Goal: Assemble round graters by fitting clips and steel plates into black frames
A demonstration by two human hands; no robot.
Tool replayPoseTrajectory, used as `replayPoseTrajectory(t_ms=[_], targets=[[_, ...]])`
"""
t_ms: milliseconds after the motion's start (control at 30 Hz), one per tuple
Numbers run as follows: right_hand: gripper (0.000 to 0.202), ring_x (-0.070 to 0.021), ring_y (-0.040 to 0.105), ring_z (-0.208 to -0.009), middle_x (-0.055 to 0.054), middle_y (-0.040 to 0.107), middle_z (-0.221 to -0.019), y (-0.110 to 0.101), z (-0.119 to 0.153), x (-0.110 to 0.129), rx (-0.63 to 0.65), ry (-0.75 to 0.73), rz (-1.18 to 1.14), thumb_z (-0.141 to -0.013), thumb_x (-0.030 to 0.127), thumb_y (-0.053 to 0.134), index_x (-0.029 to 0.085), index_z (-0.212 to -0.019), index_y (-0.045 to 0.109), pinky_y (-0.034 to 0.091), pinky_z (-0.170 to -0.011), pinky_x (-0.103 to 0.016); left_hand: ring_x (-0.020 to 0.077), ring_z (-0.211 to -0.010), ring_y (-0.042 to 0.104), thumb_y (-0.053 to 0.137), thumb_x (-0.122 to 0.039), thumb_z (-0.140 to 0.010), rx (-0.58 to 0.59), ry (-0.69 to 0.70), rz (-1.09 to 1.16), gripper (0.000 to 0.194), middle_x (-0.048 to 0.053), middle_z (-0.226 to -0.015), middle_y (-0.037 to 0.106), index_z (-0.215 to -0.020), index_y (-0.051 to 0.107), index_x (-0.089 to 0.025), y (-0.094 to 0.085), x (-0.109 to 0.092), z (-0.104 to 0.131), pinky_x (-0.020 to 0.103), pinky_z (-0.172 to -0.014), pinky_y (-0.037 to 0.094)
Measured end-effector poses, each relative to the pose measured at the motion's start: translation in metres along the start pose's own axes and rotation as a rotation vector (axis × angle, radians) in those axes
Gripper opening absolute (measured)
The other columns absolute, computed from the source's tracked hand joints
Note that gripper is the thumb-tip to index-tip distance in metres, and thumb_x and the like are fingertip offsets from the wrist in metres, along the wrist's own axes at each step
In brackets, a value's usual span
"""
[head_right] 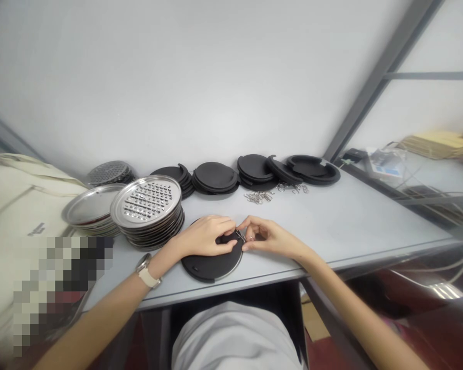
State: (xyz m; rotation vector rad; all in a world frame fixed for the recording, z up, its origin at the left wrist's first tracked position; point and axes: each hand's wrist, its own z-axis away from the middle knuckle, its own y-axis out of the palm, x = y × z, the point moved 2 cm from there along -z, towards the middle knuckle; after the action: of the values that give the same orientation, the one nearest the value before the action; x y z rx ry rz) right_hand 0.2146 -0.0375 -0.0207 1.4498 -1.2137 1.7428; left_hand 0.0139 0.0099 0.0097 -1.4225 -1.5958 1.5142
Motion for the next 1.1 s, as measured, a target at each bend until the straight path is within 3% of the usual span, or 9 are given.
replayPoseTrajectory(t_ms=[400, 1100], targets=[[0.041, -0.0149, 0.053, -0.071, 0.001, 0.056, -0.075, -0.0030, -0.0001, 0.0012, -0.016, 0.022, 0.053, -0.077, 0.043, 0.075, 0.019, -0.108, 0.065, 0.043, -0.069, -0.029, 0.0140, -0.066, 0.051, 0.056, -0.033, -0.086, 0.002, 0.003, 0.002, 0.016, -0.003, -0.073, 0.054, -0.080, 0.049, -0.020, 0.0004, 0.0003, 0.0005, 0.028, -0.062, 0.036], [0.035, -0.0130, 0.049, -0.068, 0.004, 0.053, -0.072, -0.0004, 0.0000, 0.0024, -0.003, 0.009, 0.018, -0.080, 0.039, 0.074, 0.019, -0.105, 0.059, 0.041, -0.067, -0.027, 0.0133, -0.064, 0.049, 0.057, -0.034, -0.086, -0.015, 0.016, -0.001, 0.019, -0.003, -0.071, 0.052, -0.079, 0.047, -0.020, 0.0020, 0.0009, -0.0004, 0.028, -0.061, 0.035]])
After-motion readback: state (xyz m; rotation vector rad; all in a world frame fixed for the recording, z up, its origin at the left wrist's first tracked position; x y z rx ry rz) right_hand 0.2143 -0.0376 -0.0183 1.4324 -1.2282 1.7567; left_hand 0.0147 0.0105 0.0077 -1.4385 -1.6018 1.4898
